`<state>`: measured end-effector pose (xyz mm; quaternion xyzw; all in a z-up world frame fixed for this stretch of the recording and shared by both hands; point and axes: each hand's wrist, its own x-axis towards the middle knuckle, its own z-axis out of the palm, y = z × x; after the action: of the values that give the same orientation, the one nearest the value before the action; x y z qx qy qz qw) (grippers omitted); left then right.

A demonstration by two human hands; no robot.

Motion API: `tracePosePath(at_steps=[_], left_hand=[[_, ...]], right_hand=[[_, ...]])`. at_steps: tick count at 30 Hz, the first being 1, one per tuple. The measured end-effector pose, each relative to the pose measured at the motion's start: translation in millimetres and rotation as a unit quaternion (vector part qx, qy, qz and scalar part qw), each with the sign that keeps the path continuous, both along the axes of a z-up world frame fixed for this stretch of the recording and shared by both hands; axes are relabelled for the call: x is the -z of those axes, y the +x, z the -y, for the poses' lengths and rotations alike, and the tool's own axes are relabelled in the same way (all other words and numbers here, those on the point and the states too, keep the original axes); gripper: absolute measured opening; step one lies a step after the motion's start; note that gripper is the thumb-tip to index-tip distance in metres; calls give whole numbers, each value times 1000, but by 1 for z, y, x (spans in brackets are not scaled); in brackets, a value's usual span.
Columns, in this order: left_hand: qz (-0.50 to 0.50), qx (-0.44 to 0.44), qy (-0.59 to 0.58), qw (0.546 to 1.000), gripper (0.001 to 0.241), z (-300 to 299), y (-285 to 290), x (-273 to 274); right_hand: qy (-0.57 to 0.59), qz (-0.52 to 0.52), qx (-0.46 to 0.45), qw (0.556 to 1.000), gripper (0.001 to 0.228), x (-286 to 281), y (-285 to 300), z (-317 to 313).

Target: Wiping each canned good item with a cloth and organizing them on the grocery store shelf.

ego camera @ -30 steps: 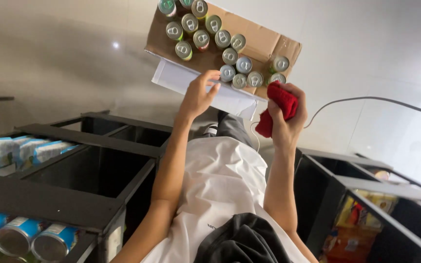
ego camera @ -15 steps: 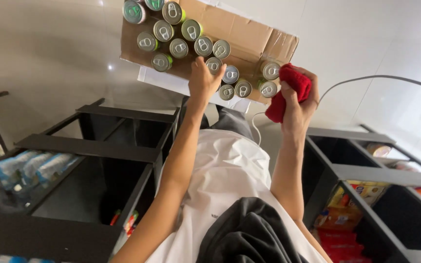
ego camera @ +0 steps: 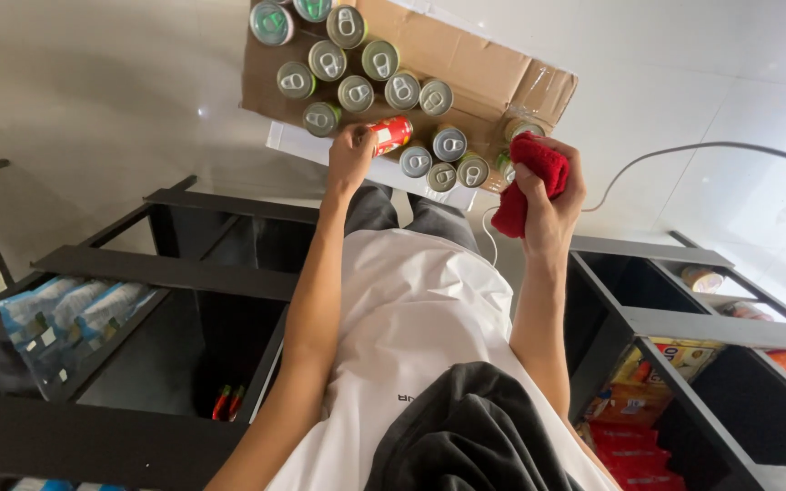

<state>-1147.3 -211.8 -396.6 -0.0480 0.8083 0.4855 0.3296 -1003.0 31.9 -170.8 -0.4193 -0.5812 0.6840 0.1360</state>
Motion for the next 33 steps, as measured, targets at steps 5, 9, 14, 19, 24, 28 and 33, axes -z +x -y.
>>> tracePosePath(at_steps=[5, 9, 14, 19, 24, 28, 33], left_hand=[[-47, 7, 1, 999, 49, -7, 4, -28], [-279, 70, -106, 952, 61, -21, 20, -19], [-228, 186, -267, 918, 59, -42, 27, -75], [-295, 309, -188, 884, 53, -49, 59, -29], [-225, 265, -95, 933, 61, -40, 45, -36], [-165, 179, -47, 969, 49, -16, 6, -93], [-65, 222, -40, 972, 36, -5, -9, -114]], right_hand=[[10, -8, -26, 1000, 33, 0, -4, 8], [33, -19, -43, 998, 35, -1, -3, 13], [32, -5, -41, 999, 34, -8, 3, 12], [39, 4, -27, 999, 34, -11, 6, 15], [17, -26, -33, 999, 33, -13, 9, 14], [-35, -33, -12, 999, 33, -19, 8, 11], [-70, -52, -5, 996, 32, -17, 6, 10]])
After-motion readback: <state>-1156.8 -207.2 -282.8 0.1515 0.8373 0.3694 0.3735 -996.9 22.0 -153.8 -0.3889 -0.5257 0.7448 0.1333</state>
